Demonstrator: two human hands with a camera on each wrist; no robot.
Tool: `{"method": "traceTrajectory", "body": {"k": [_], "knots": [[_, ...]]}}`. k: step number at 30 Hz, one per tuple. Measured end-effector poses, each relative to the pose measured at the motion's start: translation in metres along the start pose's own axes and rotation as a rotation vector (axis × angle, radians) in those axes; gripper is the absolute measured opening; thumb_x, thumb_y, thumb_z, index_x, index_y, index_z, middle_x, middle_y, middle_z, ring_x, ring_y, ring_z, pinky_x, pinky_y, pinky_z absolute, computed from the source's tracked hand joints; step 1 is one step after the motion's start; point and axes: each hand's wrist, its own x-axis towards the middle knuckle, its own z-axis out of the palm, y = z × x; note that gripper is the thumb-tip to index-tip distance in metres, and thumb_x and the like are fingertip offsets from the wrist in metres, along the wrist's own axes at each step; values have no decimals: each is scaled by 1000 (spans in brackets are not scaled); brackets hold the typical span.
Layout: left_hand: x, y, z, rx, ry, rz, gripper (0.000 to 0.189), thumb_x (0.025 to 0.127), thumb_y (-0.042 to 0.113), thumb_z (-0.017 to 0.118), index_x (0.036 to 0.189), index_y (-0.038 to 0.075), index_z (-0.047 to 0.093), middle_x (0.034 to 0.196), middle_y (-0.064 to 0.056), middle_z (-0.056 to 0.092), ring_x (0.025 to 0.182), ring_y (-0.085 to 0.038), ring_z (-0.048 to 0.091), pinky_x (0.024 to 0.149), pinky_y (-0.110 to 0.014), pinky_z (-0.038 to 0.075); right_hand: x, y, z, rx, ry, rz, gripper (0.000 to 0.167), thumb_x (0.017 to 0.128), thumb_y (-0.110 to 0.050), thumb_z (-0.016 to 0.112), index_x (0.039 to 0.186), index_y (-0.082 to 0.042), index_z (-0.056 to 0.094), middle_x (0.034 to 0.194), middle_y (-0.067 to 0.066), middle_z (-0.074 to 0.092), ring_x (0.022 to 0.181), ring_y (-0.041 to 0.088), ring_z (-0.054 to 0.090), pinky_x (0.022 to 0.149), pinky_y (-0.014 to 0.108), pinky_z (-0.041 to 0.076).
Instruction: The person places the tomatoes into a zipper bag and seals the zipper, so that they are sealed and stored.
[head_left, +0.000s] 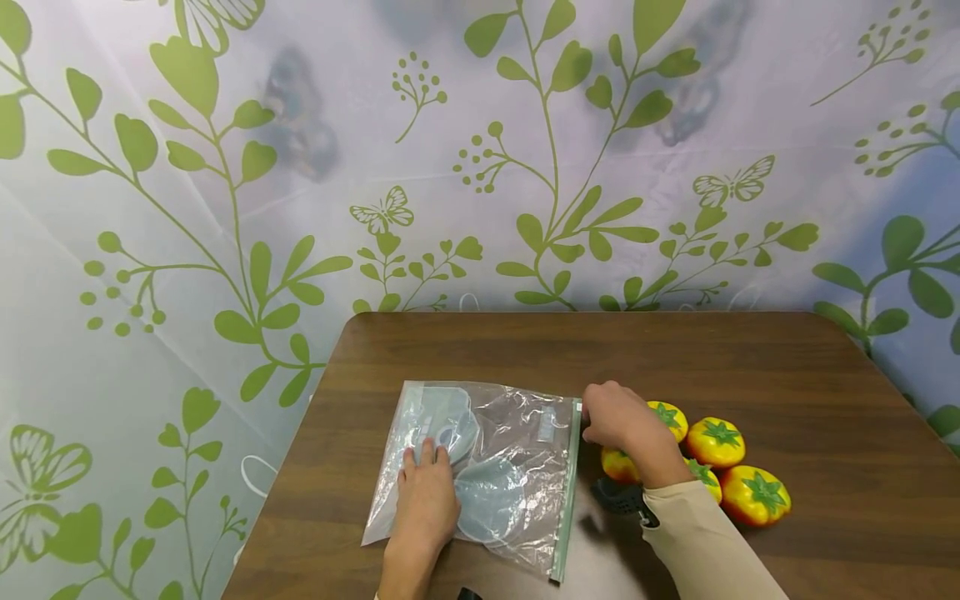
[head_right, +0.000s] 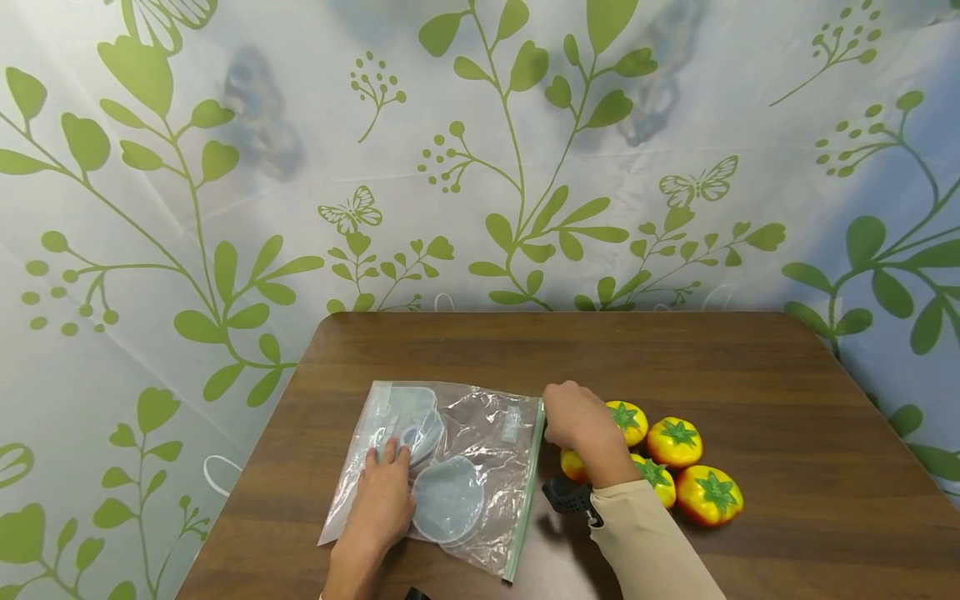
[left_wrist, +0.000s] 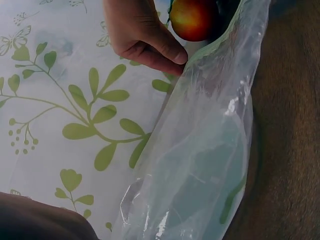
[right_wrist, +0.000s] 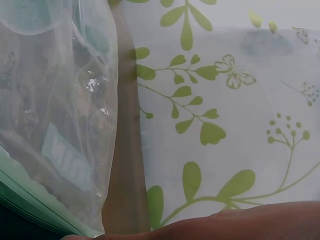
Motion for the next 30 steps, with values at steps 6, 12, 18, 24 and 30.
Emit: {"method": "traceTrajectory", "body": {"k": [6,12,18,24,30], "knots": [[1,-1,-1,-8,-4,-13,54,83,-7,77,135,-13,65,153,-37,56,141,-68,48,109,-78,46,2,-9,3,1,20,-11,10,84,-7,86,83,-11,77,78,1,67,71,22,58,67,38,54],[1,-4,-1,-11,6,17,53,82,-10,76,134,-14,65,152,-37,57,140,-69,49,108,-79,46,5,-16,11,33,40,-10,9,89,-8,84,97,-10,85,92,2,78,79,20,64,80,42,62],[3,-13,8,-10,24,45,55,78,-10,78,132,-14,66,149,-38,59,136,-70,51,103,-80,48,10,-19,19,7,72,12,6,92,-6,81,95,-10,83,90,4,75,75,21,62,76,41,62],[1,-10,-3,-18,-43,18,60,81,-8,81,138,-13,65,154,-37,56,142,-69,47,110,-78,45,19,-18,30,-41,114,9,3,92,-10,83,93,-12,85,88,5,76,75,24,64,74,45,62],[2,-12,-4,-22,-41,19,61,79,-8,82,138,-11,66,153,-36,57,142,-68,48,111,-78,45,26,-18,37,-70,126,-19,27,90,-15,87,117,-12,85,112,12,82,93,33,73,86,53,64]]}}
